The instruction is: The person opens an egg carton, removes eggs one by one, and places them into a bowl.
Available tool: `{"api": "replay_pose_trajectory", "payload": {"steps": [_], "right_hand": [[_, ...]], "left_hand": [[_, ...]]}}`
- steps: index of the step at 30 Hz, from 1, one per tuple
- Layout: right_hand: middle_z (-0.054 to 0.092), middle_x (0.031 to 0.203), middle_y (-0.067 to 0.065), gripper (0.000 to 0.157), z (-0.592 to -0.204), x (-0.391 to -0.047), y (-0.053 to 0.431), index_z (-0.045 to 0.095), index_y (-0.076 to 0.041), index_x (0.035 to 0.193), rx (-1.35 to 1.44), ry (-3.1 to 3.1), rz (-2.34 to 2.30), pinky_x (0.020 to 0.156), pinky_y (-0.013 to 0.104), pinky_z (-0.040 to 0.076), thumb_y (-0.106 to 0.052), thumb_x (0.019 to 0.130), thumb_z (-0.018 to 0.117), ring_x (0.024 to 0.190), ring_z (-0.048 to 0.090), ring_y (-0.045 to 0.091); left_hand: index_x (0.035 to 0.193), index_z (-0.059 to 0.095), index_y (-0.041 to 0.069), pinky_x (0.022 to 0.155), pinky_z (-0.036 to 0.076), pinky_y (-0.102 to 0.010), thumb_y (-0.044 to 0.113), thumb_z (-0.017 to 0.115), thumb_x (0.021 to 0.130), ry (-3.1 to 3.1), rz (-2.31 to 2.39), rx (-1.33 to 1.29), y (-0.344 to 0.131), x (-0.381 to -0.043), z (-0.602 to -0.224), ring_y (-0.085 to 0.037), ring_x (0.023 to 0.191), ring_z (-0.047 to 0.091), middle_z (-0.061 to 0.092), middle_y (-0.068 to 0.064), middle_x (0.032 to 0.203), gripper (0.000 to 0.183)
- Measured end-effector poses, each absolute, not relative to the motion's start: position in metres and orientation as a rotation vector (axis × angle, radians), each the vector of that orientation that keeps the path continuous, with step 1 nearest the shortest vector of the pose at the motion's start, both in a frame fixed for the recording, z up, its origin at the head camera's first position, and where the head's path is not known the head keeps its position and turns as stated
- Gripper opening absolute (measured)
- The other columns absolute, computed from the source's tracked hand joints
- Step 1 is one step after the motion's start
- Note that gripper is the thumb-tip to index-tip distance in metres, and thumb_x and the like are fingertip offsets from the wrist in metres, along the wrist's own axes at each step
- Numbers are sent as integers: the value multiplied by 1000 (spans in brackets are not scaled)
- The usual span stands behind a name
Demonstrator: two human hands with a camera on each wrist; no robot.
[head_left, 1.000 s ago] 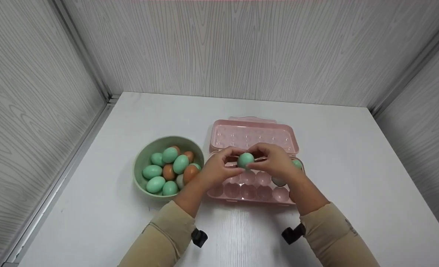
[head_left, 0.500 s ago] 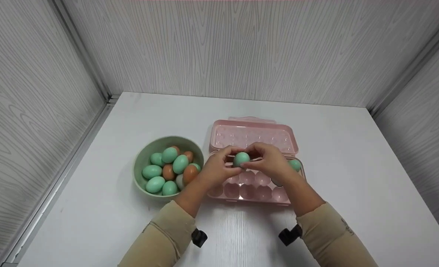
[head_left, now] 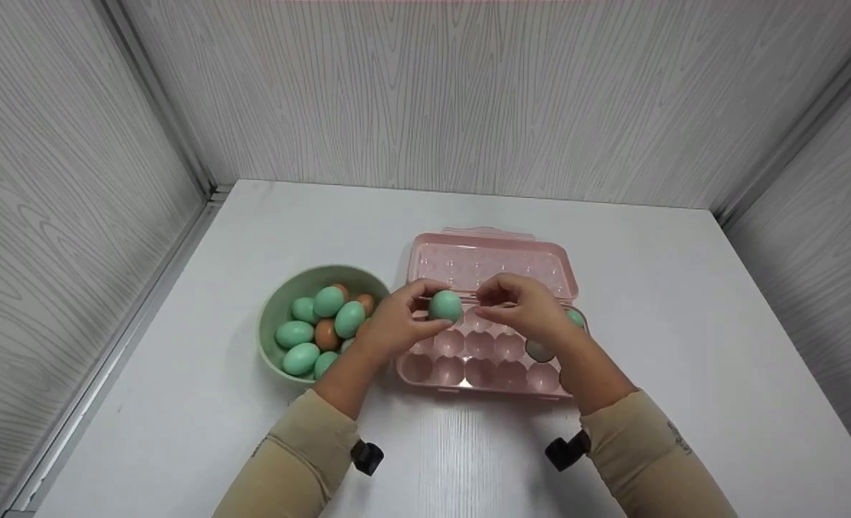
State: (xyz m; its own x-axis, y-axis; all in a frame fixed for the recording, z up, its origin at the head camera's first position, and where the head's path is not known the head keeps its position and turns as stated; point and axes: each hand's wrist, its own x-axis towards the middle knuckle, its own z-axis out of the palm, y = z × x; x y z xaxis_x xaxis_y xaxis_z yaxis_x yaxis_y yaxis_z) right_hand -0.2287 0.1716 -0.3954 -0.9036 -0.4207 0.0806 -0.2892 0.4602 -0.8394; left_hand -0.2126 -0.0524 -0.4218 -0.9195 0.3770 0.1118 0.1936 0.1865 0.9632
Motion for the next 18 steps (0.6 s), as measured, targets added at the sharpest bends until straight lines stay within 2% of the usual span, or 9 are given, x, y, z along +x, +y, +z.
{"api": "replay_pose_trajectory", "payload": {"steps": [5,10,13,18], "right_hand": [[64,94,6,23,-396,-231,177,64,-9,99,-584,2588,-1403,79,30,50,-18,80,71,90,60,17],[64,93,3,20,-396,-233,182,64,-10,98,-566,2582,-1412,81,31,48,-18,81,70,89,59,17],[63,92,2,18,-397,-233,184,65,-11,97,-552,2587,-1401,80,31,48,-19,81,70,88,58,16],[63,91,3,16,-399,-233,186,65,-10,97,-559,2594,-1393,79,32,48,-16,82,68,87,58,17]], "left_hand": [[121,53,8,85,48,-34,13,70,80,2355,1824,502,-68,-203,-401,-24,106,55,53,-7,117,44],[123,51,6,89,46,-36,14,69,82,2457,1728,426,-88,-198,-392,-24,107,53,53,-8,119,45],[122,50,5,92,43,-39,14,69,81,2455,1737,405,-102,-203,-400,-25,108,52,52,-10,120,46],[119,52,12,89,45,-37,21,74,77,2479,1738,330,-126,-216,-424,-21,105,54,53,-5,117,48]]}}
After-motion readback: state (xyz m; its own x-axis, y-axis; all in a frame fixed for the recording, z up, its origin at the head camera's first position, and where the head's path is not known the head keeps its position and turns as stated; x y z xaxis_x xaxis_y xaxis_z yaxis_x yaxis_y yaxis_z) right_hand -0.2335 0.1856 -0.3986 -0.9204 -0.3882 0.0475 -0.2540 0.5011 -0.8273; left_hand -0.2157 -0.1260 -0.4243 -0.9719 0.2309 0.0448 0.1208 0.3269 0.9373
